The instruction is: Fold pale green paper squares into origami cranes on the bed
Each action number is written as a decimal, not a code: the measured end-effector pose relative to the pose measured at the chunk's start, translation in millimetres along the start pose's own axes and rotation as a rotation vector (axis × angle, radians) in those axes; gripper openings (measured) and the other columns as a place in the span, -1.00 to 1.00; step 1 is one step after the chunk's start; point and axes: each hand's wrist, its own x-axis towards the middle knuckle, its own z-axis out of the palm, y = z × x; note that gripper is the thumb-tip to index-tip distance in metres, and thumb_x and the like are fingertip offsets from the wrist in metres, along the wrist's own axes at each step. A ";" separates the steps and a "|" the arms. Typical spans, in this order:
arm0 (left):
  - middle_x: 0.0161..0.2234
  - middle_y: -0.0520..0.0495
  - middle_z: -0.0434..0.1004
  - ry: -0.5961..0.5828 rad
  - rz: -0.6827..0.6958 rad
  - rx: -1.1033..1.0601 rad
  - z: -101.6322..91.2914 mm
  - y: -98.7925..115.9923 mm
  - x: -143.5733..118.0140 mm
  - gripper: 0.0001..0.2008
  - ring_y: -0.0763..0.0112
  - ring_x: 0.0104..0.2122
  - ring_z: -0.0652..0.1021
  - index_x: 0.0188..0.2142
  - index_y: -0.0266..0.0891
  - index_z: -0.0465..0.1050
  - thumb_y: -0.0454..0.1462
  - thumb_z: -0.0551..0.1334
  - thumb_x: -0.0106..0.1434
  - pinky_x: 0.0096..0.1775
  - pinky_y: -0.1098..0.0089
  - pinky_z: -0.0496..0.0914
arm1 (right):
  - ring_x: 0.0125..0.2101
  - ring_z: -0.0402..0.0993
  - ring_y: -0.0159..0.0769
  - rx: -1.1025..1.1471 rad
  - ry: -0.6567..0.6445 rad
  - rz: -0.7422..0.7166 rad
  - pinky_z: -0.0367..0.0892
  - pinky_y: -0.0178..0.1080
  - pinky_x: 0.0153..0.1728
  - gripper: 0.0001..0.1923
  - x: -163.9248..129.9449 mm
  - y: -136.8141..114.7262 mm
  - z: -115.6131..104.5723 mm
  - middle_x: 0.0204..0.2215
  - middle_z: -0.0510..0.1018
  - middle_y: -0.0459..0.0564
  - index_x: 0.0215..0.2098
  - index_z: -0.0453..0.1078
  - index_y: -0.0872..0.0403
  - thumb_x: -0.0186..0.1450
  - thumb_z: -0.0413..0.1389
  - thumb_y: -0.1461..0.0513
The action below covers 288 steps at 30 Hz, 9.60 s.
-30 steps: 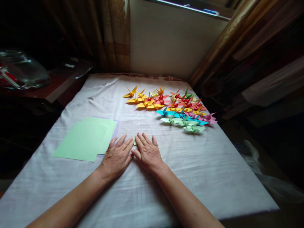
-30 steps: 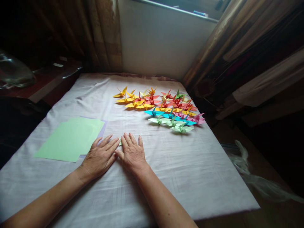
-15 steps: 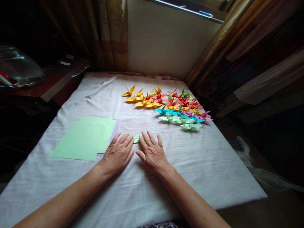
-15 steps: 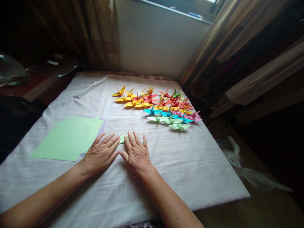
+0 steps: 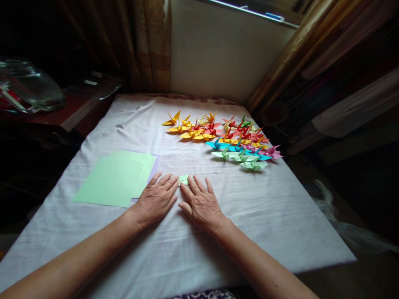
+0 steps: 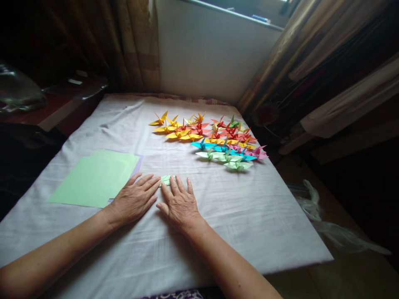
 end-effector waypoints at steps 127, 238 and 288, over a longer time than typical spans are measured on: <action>-0.09 -0.20 0.55 -0.004 0.156 -0.111 2.1 -3.4 14.8 -0.68 0.20 -0.14 0.54 0.09 -0.27 0.41 -0.43 0.11 0.38 -0.12 0.20 0.45 | -0.16 0.35 -0.15 0.042 0.304 -0.030 0.12 -0.15 -0.21 -0.63 -0.6 17.4 9.9 -0.11 0.56 0.06 0.11 0.43 0.02 0.35 0.14 0.34; -0.34 0.01 0.57 0.061 -0.250 -0.528 8.6 -9.7 21.1 -0.89 0.35 -0.30 0.53 -0.28 -0.16 0.47 -0.27 0.17 0.33 -0.24 0.39 0.37 | -0.24 0.44 -0.24 0.389 0.338 -0.041 0.25 -0.22 -0.19 -0.95 38.1 32.3 12.1 -0.29 0.59 -0.04 -0.32 0.50 -0.01 0.30 0.19 0.27; -0.13 -0.19 0.58 0.118 0.110 -0.018 -0.9 10.2 3.7 -0.71 0.19 -0.16 0.54 -0.01 -0.31 0.50 -0.44 0.07 0.38 -0.17 0.26 0.43 | -0.17 0.40 -0.17 0.296 0.248 -0.148 0.29 -0.13 -0.11 -0.69 11.5 26.2 -0.4 -0.16 0.56 0.06 0.01 0.51 0.04 0.42 0.00 0.19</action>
